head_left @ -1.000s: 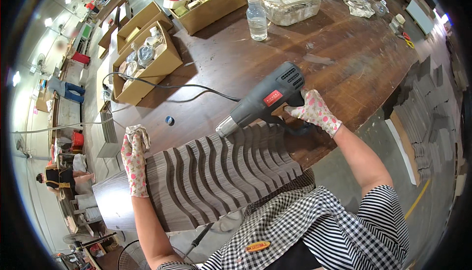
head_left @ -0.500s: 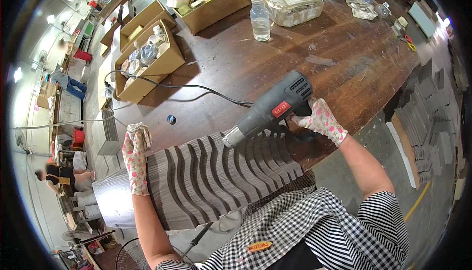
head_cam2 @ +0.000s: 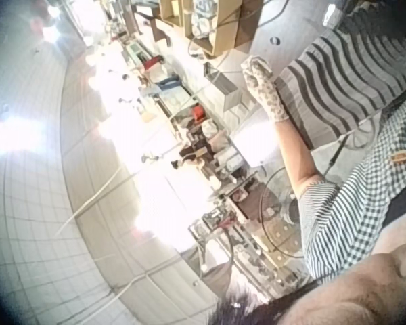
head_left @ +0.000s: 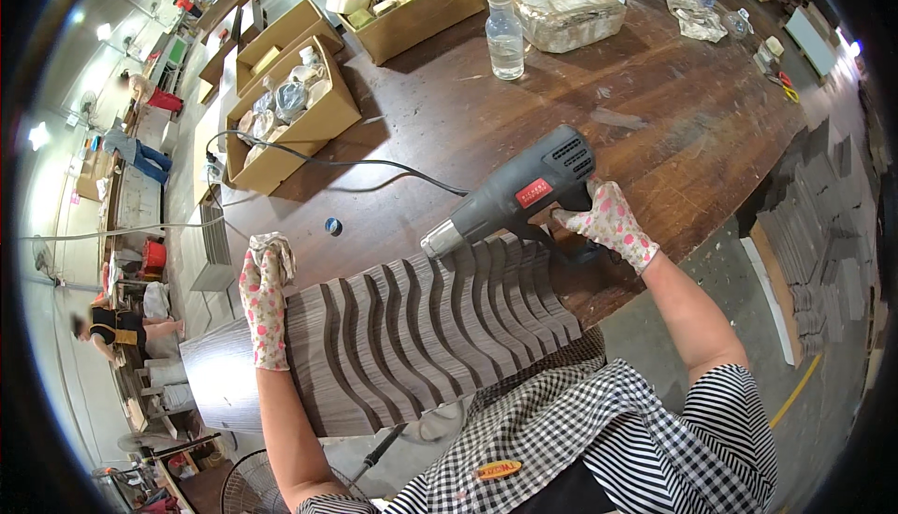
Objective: Applying and smoothing a decorative laminate strip onto a curved wooden furniture component using a heat gun and a rubbing block.
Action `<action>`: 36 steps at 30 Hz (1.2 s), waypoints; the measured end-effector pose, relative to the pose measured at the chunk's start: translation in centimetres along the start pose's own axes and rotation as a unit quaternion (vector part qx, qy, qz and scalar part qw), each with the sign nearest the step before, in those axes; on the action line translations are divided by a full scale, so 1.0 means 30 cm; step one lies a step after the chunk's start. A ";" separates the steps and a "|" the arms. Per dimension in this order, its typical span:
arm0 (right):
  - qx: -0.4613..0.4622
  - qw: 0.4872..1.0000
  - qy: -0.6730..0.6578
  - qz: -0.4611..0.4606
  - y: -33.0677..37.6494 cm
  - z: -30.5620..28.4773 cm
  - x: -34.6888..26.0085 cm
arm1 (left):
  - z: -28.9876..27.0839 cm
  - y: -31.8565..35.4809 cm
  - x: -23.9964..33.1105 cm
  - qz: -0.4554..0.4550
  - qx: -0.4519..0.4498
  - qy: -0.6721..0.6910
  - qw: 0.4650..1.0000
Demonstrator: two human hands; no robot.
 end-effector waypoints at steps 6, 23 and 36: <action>-0.033 0.999 -0.014 -0.029 0.029 0.005 0.048 | -0.006 0.049 0.084 -0.029 0.038 0.024 0.999; 0.082 0.957 -0.228 0.160 -0.202 0.074 0.169 | 0.015 0.028 0.059 0.006 -0.005 0.000 1.000; 0.053 0.847 -0.308 -0.430 0.166 0.254 -0.676 | 0.276 0.313 0.579 0.181 -0.225 -0.091 0.953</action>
Point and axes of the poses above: each hand's wrist, its own y-axis away from the middle knuckle, its own z-axis out of the palm, x = y × z, the point moved 8 cm from there along -y, towards the middle knuckle, and after that the axes turned 13 degrees about -y, right-handed, at the moved point
